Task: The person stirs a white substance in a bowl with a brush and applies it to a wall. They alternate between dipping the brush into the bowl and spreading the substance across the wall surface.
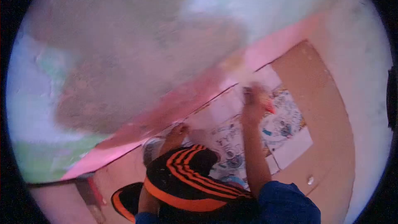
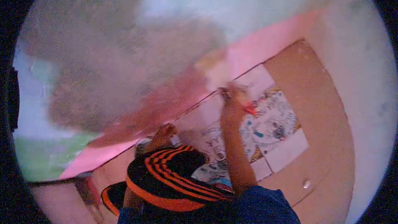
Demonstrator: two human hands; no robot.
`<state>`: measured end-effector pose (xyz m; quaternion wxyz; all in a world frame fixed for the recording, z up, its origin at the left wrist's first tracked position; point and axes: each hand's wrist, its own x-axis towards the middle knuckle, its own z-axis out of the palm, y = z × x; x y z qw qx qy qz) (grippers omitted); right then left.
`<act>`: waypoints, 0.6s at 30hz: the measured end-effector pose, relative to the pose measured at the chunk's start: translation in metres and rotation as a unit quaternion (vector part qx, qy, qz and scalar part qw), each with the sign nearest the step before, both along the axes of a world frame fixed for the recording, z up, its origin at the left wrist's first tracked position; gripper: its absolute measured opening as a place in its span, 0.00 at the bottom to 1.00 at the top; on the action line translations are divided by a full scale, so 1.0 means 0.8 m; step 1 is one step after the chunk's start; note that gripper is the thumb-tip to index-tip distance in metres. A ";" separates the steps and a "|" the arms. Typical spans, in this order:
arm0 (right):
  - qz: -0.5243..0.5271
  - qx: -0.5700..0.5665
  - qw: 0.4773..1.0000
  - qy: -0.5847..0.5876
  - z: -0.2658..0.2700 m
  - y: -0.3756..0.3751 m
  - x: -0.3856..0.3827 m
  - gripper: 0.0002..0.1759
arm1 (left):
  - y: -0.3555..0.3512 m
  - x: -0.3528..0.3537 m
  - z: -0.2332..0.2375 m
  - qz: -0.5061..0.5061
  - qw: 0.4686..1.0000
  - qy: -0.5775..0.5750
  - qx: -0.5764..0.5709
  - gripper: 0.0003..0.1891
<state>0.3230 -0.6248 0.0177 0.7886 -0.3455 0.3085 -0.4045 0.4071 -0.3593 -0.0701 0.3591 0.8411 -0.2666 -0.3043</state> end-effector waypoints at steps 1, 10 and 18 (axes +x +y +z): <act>0.002 -0.021 0.992 -0.121 -0.028 -0.013 -0.009 0.09 | 0.002 -0.003 0.000 0.020 0.998 0.055 0.001 0.13; 0.092 0.065 0.970 0.214 -0.225 0.022 0.027 0.08 | 0.002 -0.004 -0.032 0.029 0.991 0.128 -0.008 0.11; -0.015 -0.002 0.999 -0.033 -0.056 0.049 0.030 0.03 | -0.011 -0.026 -0.008 0.073 0.986 0.149 0.002 0.09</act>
